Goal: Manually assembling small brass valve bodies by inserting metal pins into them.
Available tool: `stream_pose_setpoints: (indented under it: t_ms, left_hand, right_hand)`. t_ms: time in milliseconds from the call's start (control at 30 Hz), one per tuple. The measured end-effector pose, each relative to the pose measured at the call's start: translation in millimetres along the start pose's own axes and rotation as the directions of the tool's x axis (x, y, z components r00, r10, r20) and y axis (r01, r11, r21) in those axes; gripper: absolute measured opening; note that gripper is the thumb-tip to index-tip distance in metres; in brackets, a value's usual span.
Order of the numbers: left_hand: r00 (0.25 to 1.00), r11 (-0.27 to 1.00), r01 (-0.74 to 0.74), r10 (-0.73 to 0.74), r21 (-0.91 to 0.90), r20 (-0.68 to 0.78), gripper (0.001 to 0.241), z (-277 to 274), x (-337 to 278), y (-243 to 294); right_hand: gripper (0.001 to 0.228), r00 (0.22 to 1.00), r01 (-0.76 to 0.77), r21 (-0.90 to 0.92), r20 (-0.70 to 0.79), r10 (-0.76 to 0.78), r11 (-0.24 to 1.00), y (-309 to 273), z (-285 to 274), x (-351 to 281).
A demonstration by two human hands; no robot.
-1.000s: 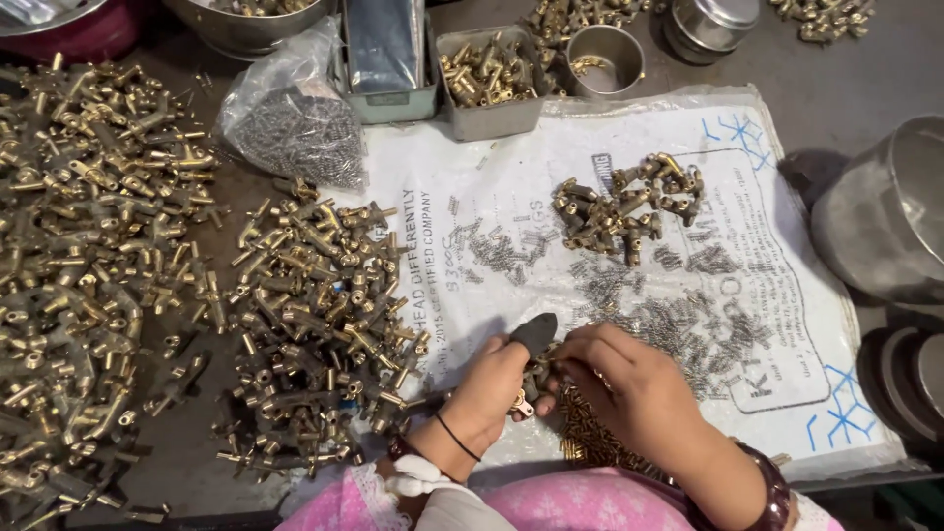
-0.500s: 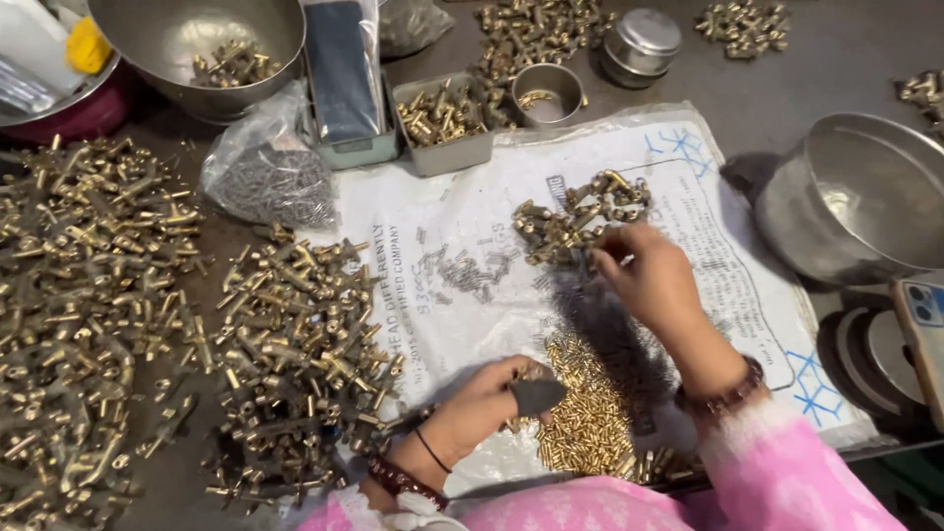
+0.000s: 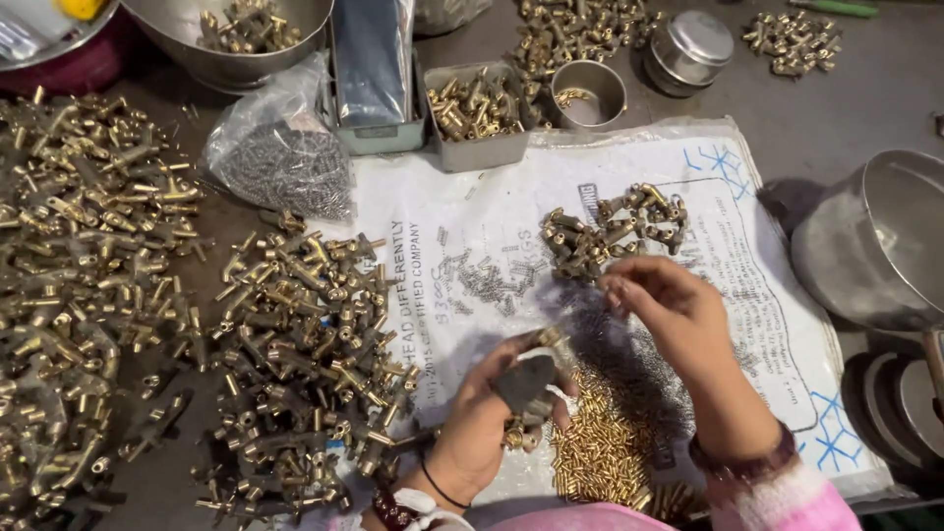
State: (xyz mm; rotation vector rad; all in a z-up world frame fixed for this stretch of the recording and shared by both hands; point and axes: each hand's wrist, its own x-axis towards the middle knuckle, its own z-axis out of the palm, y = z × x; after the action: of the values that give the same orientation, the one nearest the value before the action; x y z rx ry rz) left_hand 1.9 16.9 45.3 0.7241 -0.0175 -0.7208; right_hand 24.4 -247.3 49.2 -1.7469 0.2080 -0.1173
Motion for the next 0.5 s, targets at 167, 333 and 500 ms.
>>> stream_pose_setpoints:
  t_ms: [167,333,500]
  left_hand:
    - [0.983,0.983,-0.115,0.133,0.142,-0.123,0.029,-22,12,-20]
    - [0.980,0.972,-0.012,0.058,0.233,-0.192,0.033,-7,7,-16]
    - [0.994,0.933,0.034,0.005,0.359,-0.106,0.031,-9,10,-30]
  right_hand:
    - [0.022,0.993,0.061,-0.729,-0.024,-0.115,0.681,7,29,17]
    - [0.019,0.982,0.031,-0.945,-0.032,-0.187,0.325,13,42,19]
    - [0.021,0.988,0.076,-0.965,0.040,-0.147,0.251,10,44,18]
